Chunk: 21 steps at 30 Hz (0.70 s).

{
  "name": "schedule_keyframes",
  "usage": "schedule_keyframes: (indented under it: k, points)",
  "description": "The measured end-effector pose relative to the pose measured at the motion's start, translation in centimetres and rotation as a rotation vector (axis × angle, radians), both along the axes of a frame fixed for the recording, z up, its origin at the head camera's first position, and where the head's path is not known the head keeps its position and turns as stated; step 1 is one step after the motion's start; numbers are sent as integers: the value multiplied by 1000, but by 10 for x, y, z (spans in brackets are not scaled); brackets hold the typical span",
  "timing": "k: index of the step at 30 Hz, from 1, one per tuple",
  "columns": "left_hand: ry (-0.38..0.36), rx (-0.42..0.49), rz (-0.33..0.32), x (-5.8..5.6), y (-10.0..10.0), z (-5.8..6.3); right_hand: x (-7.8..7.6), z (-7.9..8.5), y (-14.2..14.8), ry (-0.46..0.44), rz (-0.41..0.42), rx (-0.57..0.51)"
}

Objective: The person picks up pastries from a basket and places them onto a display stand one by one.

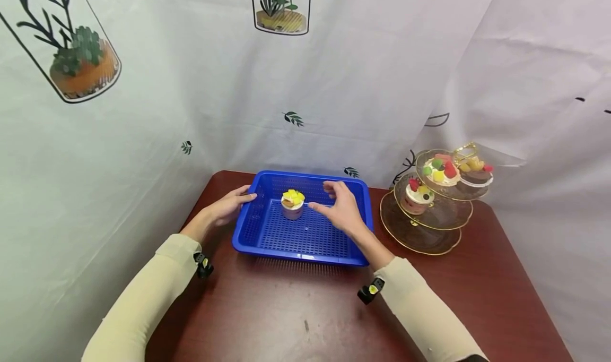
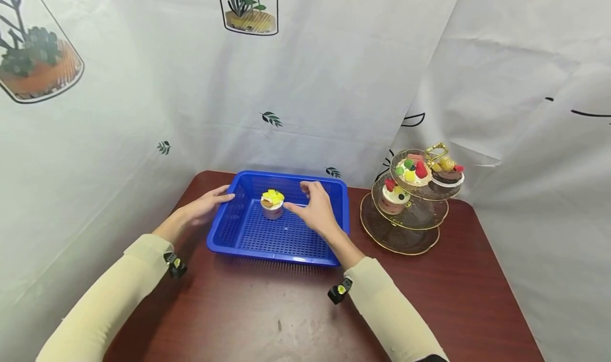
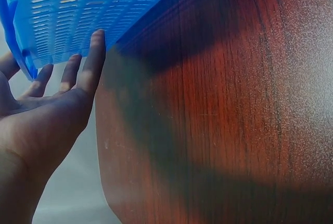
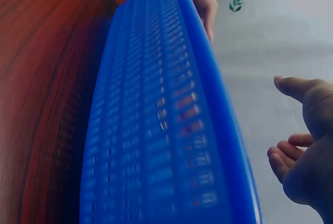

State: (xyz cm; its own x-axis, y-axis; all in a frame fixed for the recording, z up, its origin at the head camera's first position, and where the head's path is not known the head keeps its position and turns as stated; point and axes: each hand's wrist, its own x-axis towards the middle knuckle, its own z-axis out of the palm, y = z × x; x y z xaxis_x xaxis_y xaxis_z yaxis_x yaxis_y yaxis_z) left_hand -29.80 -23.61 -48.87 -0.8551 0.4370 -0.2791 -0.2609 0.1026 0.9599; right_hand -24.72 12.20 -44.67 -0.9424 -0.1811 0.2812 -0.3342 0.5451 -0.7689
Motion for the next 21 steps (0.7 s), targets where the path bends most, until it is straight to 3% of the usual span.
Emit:
schedule_keyframes:
  k: [11, 21]
  points:
    - [-5, -4, 4, -1, -2, 0, -19, -11, -38, -118, 29, -26]
    - [-4, -8, -1, -1, -1, 0, -39, -14, -56, -194, 71, 79]
